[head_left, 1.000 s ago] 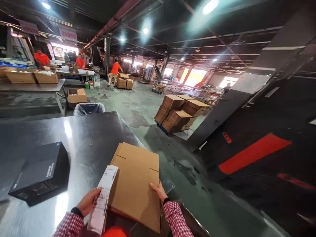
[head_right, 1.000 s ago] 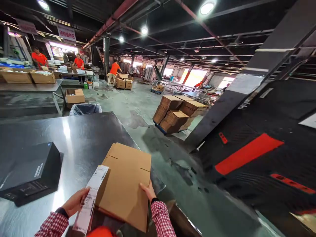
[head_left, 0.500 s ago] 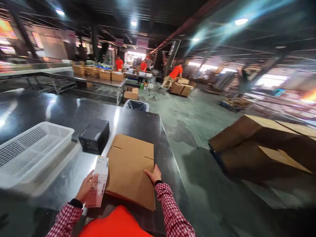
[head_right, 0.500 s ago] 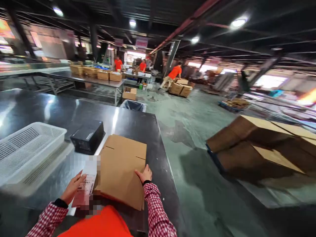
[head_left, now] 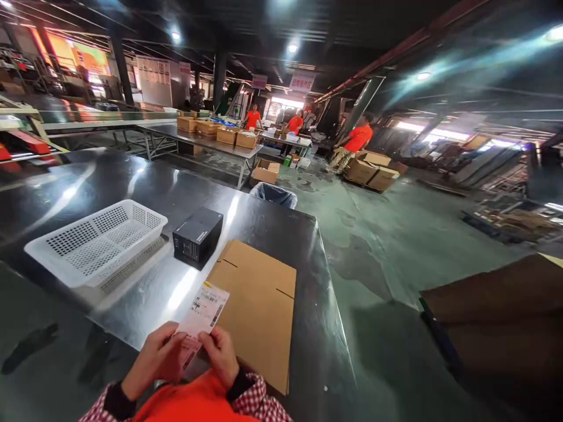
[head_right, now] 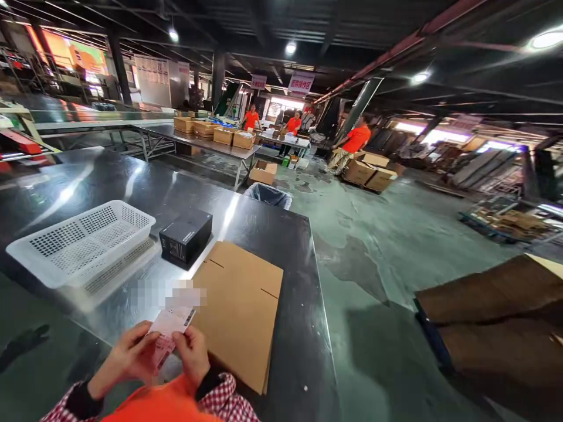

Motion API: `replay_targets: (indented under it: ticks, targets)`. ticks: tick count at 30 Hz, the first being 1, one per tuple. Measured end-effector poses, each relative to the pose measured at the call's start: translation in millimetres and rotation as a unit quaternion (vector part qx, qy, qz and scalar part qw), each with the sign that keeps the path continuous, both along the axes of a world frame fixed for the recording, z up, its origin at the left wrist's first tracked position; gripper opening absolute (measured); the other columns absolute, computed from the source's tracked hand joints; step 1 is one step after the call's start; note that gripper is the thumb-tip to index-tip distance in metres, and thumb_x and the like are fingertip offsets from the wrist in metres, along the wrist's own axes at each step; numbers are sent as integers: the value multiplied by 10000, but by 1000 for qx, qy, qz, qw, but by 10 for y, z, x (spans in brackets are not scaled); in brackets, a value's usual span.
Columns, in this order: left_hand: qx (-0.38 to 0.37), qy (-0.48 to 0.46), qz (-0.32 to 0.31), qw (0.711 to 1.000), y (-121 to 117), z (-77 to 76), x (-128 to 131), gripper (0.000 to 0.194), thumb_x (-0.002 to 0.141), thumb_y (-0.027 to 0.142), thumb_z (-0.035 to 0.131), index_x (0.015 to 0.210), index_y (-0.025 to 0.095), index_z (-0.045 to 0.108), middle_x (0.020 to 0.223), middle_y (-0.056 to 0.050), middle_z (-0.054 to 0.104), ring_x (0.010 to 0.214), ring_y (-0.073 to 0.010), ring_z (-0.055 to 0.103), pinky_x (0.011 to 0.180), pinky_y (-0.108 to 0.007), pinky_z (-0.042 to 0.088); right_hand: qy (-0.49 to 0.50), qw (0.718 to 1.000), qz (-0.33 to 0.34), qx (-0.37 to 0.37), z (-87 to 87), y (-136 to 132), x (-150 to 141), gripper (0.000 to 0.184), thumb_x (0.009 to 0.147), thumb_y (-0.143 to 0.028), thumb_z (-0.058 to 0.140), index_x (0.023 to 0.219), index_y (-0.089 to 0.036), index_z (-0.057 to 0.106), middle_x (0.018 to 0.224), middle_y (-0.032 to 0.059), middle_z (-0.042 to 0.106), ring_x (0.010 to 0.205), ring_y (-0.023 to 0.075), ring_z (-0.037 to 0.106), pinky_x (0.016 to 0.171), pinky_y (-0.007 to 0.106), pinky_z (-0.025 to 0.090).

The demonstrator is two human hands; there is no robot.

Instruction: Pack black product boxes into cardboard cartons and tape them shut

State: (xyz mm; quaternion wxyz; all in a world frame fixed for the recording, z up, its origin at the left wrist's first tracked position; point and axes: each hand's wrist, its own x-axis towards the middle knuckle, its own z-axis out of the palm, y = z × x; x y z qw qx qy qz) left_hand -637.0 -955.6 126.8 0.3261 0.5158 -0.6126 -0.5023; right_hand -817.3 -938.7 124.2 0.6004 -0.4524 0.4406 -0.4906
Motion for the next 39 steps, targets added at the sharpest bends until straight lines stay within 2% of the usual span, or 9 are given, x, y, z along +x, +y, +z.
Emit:
replay_targets:
  ticks: [4,8,15,19,23,26,30,35,39]
  targets:
    - [-11,-60,-43,997,56,2,280,468,875,574,485,871,193,756,925,-79,717,885,-251,639,828,-315,517,17,1000,-3,-5,37,54,131,486,789,-616,626,976,-187,754,961,92,746,928,279,661,866,405,487]
    - [-26,-59,-30,997,32,111,372,465,772,614,594,981,230,754,1164,-75,689,1131,-290,599,993,-324,469,-17,1000,-10,-4,109,29,243,504,770,-626,637,979,-180,741,943,77,742,942,271,657,875,389,487]
    - [52,8,6,999,8,384,104,438,770,596,591,837,176,696,838,-39,721,797,-220,648,726,-253,511,-93,994,-38,50,68,-128,181,501,745,-574,672,1053,-179,654,950,80,717,835,229,667,799,401,542]
    - [32,-29,54,998,-29,453,10,400,774,555,583,761,167,676,709,-19,671,688,-185,585,631,-239,447,116,979,-138,-95,133,-151,33,528,765,-487,680,1200,-199,601,1183,131,637,1034,263,616,912,442,510]
    - [11,-14,-39,999,-29,534,-18,365,845,502,517,814,177,681,786,-27,685,758,-190,606,703,-246,460,272,935,-31,-226,261,-84,2,310,829,-428,635,1043,-220,719,1010,95,718,1005,252,622,926,397,484]
    - [7,12,-95,995,-4,542,-13,326,885,454,484,919,190,672,903,-39,699,860,-197,622,783,-249,470,263,946,-19,-188,310,-33,41,317,899,-420,530,970,-210,756,885,85,753,828,218,666,794,337,498]
    - [-5,-22,-98,995,15,494,-34,312,883,419,459,943,177,646,879,-55,688,816,-199,614,738,-263,468,212,969,-38,-123,247,4,94,402,868,-510,554,875,-180,784,769,81,749,712,205,656,677,299,477]
    - [-19,-87,-57,994,63,505,-167,177,820,286,434,777,184,573,700,-15,610,656,-174,550,602,-257,409,-38,995,-50,84,114,42,171,442,694,-584,730,776,-152,776,593,14,655,524,116,511,536,233,390]
    - [-25,-71,-18,997,99,503,-245,226,861,344,421,787,190,568,690,-10,599,650,-170,543,615,-263,413,-82,987,-55,130,106,44,182,438,633,-562,786,782,-151,777,596,8,640,526,106,478,546,236,373]
